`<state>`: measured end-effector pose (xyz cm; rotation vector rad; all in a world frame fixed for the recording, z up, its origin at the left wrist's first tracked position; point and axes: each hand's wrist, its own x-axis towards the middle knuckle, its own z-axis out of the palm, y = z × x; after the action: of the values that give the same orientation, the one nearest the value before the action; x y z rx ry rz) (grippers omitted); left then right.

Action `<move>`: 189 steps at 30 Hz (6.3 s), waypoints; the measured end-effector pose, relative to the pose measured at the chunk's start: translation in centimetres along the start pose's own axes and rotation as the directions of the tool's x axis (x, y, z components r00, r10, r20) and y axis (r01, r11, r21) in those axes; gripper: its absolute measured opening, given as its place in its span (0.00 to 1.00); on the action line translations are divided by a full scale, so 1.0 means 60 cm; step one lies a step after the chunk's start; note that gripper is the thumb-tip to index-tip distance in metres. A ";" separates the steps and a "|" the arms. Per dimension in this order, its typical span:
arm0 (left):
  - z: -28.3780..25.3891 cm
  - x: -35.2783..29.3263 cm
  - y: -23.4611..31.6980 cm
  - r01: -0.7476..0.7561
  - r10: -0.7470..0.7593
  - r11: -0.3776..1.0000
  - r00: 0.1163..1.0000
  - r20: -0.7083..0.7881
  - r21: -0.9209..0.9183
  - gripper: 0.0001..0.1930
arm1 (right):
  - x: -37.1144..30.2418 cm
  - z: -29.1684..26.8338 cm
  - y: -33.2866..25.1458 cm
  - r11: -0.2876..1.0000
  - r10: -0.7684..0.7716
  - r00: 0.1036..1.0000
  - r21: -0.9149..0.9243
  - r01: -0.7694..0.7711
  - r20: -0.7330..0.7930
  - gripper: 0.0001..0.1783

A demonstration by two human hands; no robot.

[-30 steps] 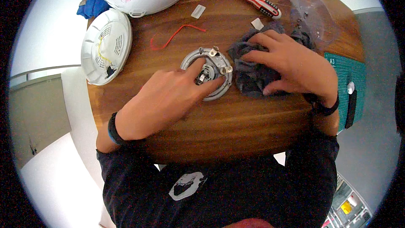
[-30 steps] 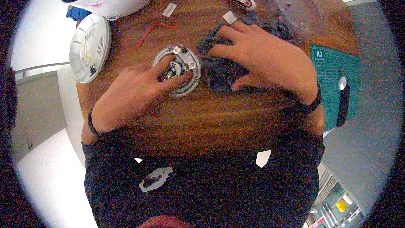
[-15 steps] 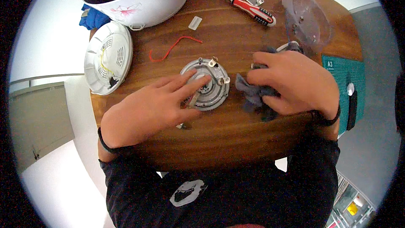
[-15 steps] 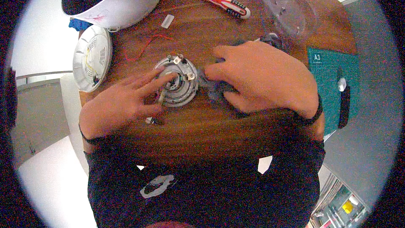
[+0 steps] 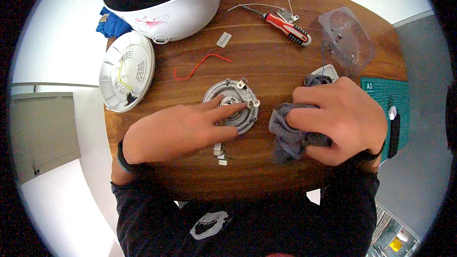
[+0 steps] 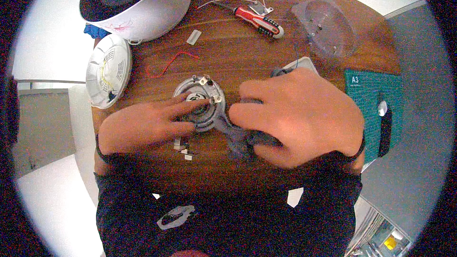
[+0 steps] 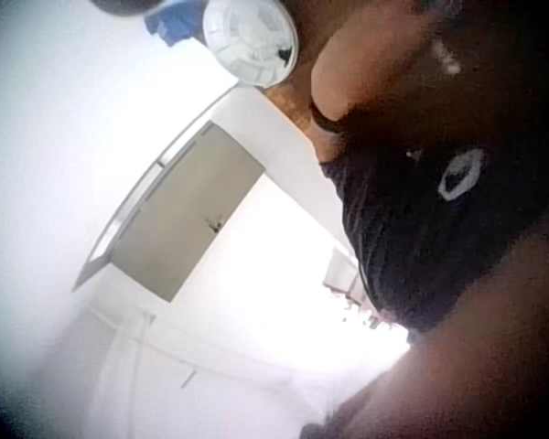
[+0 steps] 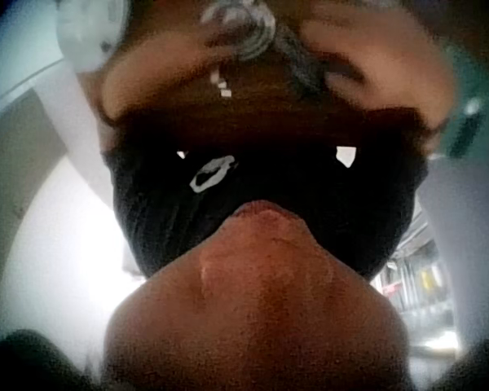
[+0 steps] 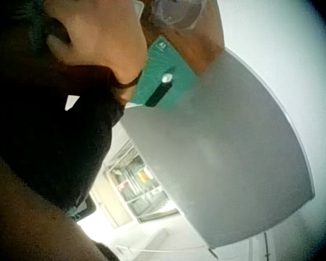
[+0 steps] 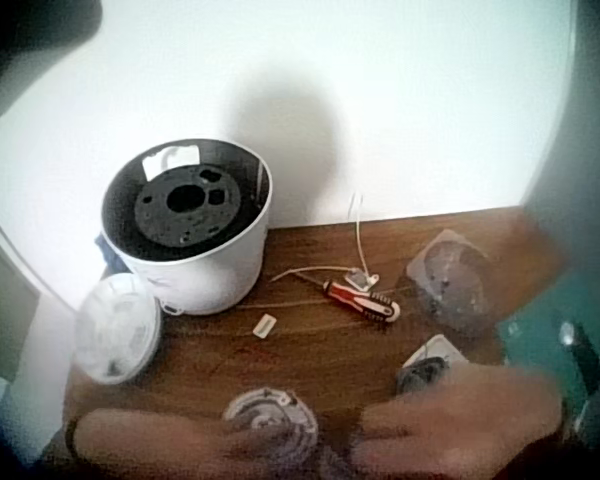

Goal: The person cleans a small motor component with a cloth, then connects wires to it. They place the motor into a white appliance housing, route the wires, and secure a plastic cover over the internal assembly.

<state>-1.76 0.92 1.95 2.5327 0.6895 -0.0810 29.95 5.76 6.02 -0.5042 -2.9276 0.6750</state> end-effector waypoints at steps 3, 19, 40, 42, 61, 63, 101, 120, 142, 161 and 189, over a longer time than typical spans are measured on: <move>-0.013 0.004 -0.009 -0.024 0.019 0.997 0.998 -0.066 -0.076 0.19 | 0.002 -0.001 0.012 0.999 0.038 0.999 -0.012 -0.038 0.007 0.22; -0.016 0.019 -0.006 0.263 -0.427 0.882 0.795 -0.431 -0.390 0.16 | 0.012 0.015 0.033 0.998 0.064 0.995 -0.021 -0.066 -0.077 0.23; -0.025 0.017 0.006 0.370 -0.572 0.798 0.712 -0.407 -0.475 0.16 | 0.049 0.062 0.024 0.980 -0.067 0.958 -0.200 0.010 -0.280 0.22; -0.026 0.017 0.006 0.370 -0.592 0.772 0.713 -0.375 -0.516 0.16 | 0.054 0.074 0.022 0.977 -0.079 0.949 -0.211 0.013 -0.304 0.21; -0.010 0.021 0.015 0.242 -0.553 0.765 0.723 -0.414 -0.597 0.12 | 0.068 0.111 0.010 0.975 -0.064 0.970 -0.220 0.011 -0.235 0.25; -0.007 0.022 0.015 0.207 -0.536 0.774 0.716 -0.447 -0.598 0.12 | 0.071 0.115 0.004 0.973 -0.029 0.959 -0.227 -0.038 -0.283 0.23; -0.011 0.019 0.007 0.288 -0.432 0.896 0.739 -0.517 -0.337 0.10 | 0.074 0.120 0.004 0.973 -0.053 0.901 -0.223 -0.049 -0.431 0.23; -0.022 0.014 0.010 0.282 -0.455 0.864 0.790 -0.411 -0.417 0.18 | 0.066 0.090 -0.009 0.967 -0.023 0.963 -0.250 -0.047 -0.269 0.21; -0.013 0.020 0.001 0.186 -0.484 0.782 0.784 -0.390 -0.595 0.19 | 0.046 0.051 -0.002 0.990 0.131 0.710 0.058 -0.126 -0.691 0.16; -0.029 0.021 0.015 0.208 -0.612 0.615 0.735 -0.294 -0.761 0.24 | 0.074 0.092 0.014 0.942 -0.159 0.809 -0.333 -0.048 -0.566 0.22; -0.010 0.018 -0.006 0.125 -0.299 0.936 0.777 -0.554 -0.330 0.36 | 0.082 0.114 0.018 0.974 -0.157 0.770 -0.224 0.019 -0.619 0.14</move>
<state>-1.05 1.99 2.08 2.1796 1.1427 0.7256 24.51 5.54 -0.47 -0.4865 -2.3506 0.1298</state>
